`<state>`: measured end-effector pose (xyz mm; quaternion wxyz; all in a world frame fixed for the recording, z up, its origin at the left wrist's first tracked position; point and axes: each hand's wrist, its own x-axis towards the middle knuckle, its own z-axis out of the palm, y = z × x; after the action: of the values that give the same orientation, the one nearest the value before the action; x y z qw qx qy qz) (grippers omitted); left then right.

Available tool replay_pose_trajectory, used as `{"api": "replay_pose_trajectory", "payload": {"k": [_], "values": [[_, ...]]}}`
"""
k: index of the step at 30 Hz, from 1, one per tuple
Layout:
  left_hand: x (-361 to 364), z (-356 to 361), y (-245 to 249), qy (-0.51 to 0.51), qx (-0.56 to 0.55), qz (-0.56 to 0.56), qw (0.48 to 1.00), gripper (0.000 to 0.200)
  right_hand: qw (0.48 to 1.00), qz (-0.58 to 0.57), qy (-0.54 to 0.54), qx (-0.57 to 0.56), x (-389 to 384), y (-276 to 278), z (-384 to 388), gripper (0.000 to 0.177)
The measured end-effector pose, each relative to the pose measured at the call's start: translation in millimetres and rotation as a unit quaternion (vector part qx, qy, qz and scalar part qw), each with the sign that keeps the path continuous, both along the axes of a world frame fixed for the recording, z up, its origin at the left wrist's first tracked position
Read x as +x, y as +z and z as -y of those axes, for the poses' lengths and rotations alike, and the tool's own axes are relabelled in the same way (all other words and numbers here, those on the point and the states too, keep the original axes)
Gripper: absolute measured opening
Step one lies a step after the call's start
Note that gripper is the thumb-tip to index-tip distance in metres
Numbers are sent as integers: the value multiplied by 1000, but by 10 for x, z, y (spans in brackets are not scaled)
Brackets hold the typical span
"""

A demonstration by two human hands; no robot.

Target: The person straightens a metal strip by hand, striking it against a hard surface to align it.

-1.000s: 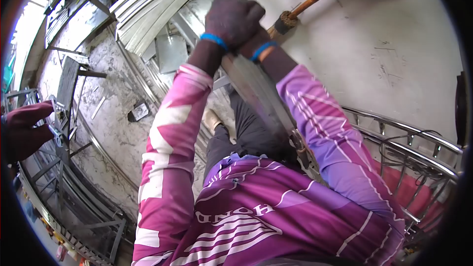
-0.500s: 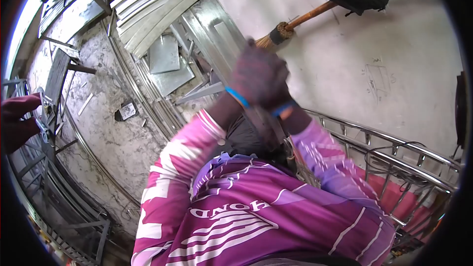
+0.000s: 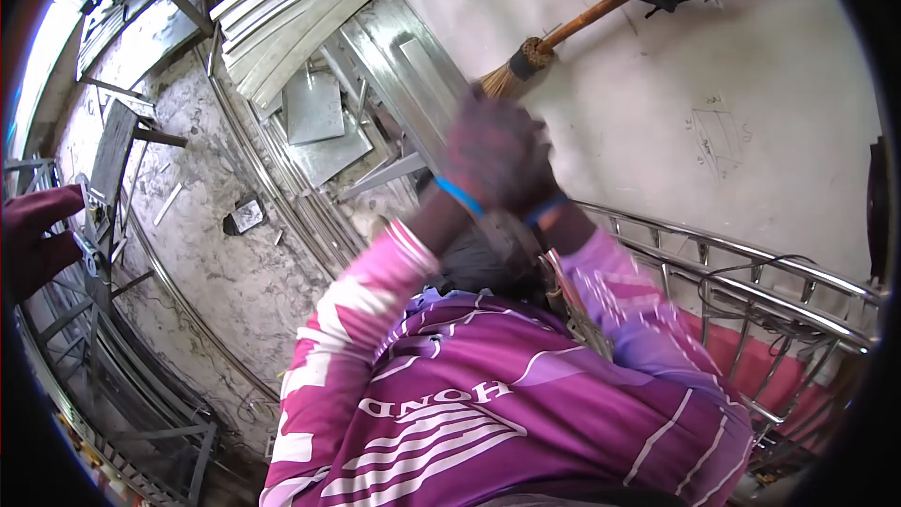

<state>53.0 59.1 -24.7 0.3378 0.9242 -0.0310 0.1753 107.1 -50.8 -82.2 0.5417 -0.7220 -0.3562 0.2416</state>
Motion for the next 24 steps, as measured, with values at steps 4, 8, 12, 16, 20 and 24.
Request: {"api": "replay_pose_trajectory", "payload": {"k": [4,8,12,16,20,24], "values": [[-419,597,120,-53,-48,5,997,28,991,-128,-4,48,-224,-51,442,70],[-258,315,55,-70,-60,-22,995,29,960,-256,-23,115,-296,-91,713,70],[317,-440,-163,34,-8,53,998,29,963,236,74,-107,230,277,-245,74],[760,-1274,-179,3,65,87,994,32,872,375,78,-304,818,-69,-1060,47],[652,-1116,-39,2,61,42,997,34,860,370,98,-337,719,-70,-930,47],[102,-149,-66,-21,18,9,1000,38,891,436,64,-113,88,114,229,44]]}}
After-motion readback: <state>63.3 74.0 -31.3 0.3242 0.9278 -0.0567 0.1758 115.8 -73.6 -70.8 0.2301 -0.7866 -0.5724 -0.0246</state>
